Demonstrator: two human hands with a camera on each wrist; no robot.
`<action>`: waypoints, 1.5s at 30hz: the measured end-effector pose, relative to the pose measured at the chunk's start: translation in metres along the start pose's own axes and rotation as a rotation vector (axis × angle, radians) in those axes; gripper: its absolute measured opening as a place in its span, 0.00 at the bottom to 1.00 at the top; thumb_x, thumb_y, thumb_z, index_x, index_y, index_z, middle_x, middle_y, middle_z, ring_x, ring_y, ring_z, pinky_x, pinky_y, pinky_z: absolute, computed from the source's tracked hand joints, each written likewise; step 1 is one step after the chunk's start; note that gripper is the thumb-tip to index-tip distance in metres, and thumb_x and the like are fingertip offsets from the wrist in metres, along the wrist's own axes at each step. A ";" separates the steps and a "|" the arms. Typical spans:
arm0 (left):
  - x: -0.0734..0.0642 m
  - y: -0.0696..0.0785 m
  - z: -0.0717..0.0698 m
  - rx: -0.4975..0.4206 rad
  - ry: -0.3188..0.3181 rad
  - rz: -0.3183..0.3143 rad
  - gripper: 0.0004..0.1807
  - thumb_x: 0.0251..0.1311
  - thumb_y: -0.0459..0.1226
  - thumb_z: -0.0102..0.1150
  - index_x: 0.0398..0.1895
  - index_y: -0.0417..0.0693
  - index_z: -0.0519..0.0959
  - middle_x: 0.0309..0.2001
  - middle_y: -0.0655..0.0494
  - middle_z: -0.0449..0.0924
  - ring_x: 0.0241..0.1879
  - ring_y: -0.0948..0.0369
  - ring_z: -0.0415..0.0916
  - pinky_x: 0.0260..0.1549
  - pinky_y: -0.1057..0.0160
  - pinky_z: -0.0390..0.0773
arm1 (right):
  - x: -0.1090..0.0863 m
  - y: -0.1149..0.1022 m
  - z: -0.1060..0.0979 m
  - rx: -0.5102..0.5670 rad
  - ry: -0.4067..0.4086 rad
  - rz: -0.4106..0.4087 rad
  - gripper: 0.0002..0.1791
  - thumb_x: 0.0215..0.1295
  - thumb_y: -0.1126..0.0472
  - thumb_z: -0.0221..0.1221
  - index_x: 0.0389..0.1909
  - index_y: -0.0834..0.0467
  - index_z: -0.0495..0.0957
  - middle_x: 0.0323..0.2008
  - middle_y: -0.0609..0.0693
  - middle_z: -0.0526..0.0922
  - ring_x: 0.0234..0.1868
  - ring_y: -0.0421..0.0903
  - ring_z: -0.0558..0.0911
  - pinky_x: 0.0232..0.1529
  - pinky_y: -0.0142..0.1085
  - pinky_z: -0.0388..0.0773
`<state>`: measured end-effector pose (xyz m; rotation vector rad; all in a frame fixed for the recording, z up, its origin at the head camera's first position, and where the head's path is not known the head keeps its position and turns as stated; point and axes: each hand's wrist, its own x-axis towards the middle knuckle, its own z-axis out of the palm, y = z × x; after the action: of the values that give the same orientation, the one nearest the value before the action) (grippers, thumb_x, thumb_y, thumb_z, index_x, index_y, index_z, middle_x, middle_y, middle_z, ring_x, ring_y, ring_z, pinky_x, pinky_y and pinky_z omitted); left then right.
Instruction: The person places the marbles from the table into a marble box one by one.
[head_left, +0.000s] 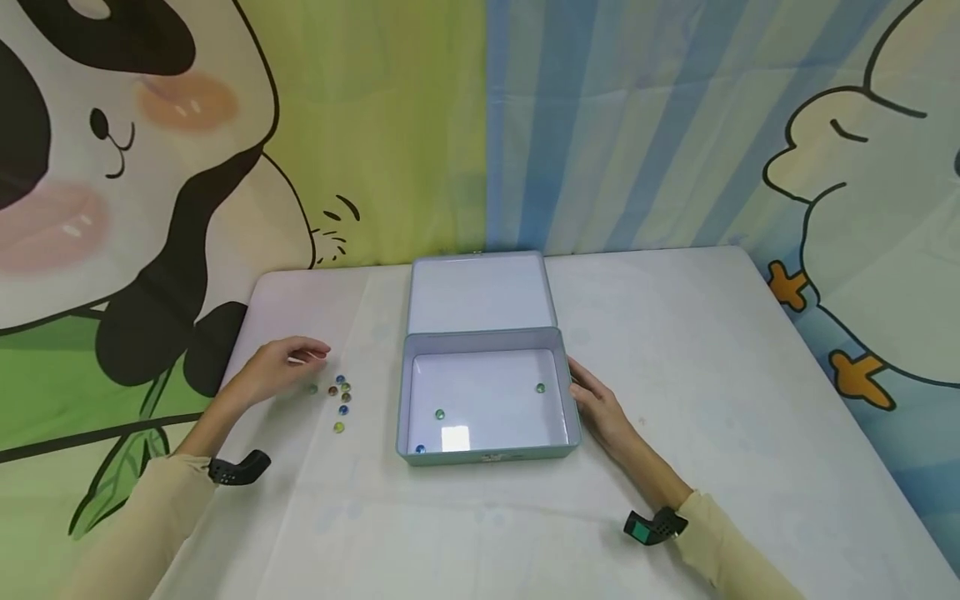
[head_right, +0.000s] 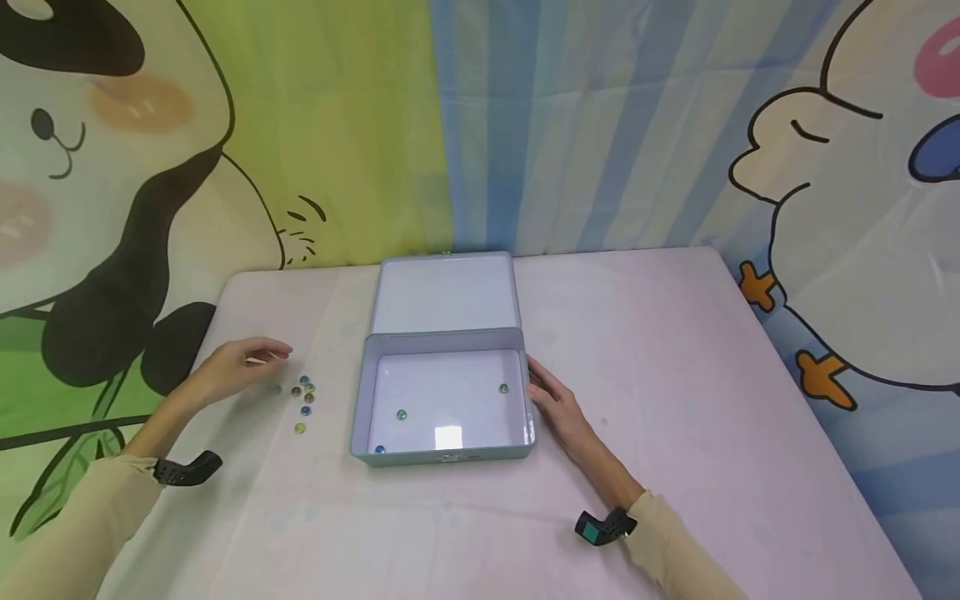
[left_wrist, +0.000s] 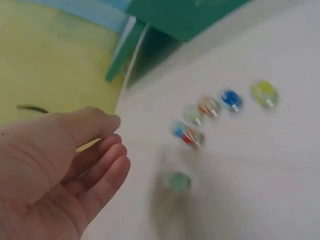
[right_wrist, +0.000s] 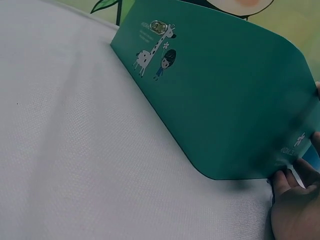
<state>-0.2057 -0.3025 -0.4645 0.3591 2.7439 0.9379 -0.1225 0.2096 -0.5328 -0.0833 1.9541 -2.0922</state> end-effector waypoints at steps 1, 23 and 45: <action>-0.004 -0.006 0.001 0.003 -0.008 -0.019 0.17 0.65 0.41 0.59 0.53 0.41 0.79 0.46 0.45 0.83 0.46 0.52 0.79 0.38 0.71 0.78 | 0.000 0.000 0.000 0.002 0.002 0.000 0.34 0.73 0.56 0.46 0.76 0.59 0.47 0.77 0.60 0.47 0.78 0.59 0.43 0.76 0.55 0.39; -0.024 -0.034 0.028 0.088 0.059 -0.024 0.09 0.57 0.31 0.64 0.41 0.42 0.84 0.38 0.48 0.82 0.37 0.58 0.77 0.34 0.67 0.76 | 0.001 0.003 -0.002 -0.023 0.001 -0.010 0.34 0.74 0.55 0.46 0.76 0.59 0.47 0.77 0.59 0.47 0.78 0.59 0.45 0.76 0.55 0.42; -0.028 -0.027 0.028 0.118 0.082 -0.034 0.10 0.56 0.30 0.64 0.42 0.41 0.84 0.36 0.48 0.81 0.35 0.58 0.75 0.32 0.67 0.75 | -0.001 0.002 -0.001 0.000 -0.005 -0.015 0.35 0.74 0.56 0.46 0.76 0.61 0.46 0.77 0.61 0.47 0.78 0.59 0.45 0.75 0.53 0.43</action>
<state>-0.1758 -0.3152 -0.4993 0.2991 2.8785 0.8012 -0.1220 0.2105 -0.5344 -0.1031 1.9568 -2.0995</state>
